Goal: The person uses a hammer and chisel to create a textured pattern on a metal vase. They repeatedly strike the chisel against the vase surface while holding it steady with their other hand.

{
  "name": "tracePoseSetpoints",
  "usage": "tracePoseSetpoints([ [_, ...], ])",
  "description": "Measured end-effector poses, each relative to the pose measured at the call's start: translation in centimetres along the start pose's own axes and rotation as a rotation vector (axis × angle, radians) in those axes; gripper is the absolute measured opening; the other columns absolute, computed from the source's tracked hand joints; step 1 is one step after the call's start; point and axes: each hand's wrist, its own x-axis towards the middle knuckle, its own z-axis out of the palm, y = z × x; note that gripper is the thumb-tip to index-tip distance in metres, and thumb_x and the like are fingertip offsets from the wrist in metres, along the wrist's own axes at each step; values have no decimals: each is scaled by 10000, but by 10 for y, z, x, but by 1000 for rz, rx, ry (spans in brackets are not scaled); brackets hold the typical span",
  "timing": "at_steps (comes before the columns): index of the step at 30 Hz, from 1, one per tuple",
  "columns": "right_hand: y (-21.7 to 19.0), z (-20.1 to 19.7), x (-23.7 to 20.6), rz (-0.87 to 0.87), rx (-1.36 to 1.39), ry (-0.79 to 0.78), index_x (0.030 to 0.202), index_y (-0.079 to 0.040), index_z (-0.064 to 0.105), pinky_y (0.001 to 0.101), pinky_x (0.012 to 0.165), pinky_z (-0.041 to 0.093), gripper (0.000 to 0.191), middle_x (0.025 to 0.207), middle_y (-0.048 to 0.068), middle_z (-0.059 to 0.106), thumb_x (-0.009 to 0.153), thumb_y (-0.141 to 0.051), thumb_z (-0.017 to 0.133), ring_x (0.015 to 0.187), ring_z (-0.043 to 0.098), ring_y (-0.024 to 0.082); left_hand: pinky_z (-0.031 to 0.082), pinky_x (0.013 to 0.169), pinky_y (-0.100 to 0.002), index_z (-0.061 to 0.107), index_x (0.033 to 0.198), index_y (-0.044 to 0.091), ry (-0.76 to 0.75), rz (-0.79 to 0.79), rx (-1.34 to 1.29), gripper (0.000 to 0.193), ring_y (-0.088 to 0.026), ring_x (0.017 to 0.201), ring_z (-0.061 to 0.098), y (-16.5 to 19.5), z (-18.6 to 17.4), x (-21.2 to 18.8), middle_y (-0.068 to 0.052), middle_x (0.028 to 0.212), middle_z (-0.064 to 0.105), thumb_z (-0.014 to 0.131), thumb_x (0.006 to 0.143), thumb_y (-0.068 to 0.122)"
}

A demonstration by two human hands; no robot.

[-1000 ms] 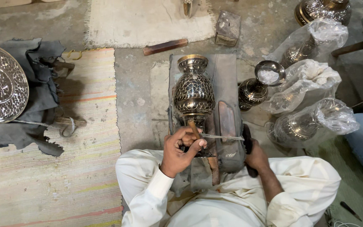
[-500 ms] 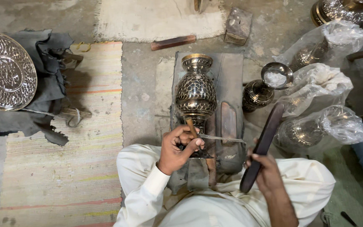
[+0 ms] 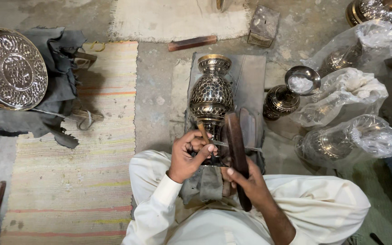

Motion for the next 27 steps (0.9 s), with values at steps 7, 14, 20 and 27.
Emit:
tracePoseSetpoints([
  [7,-2,11,-7,-203,-263,180,1043,-22,618,268,720,534,445,910,20,679,707,-6,908,824,647,81,595,693,-240,616,1194,-36,0,-18,-9,236,-117,809,747,0,-3,-7,-101,900,780,695,981,30],
  [14,-4,19,-2,-227,-410,235,1070,-17,656,289,727,610,349,885,77,793,765,-19,826,797,765,122,601,724,-254,617,1180,-56,3,31,14,225,-132,807,741,-4,-4,-14,-122,904,776,702,979,0],
  [20,-16,11,-8,-359,-599,217,1073,-4,655,287,651,599,456,853,84,783,694,-94,892,749,781,127,588,681,-254,615,1161,-68,64,6,-24,212,-140,774,738,-15,-6,-18,-125,878,764,698,974,-10],
  [27,-18,-2,-8,-201,-418,151,1047,-3,656,263,719,555,418,895,27,725,735,-112,912,806,655,82,639,713,-281,597,1165,-51,73,64,-110,186,-181,839,778,-17,-17,-15,-138,944,780,679,1009,8],
])
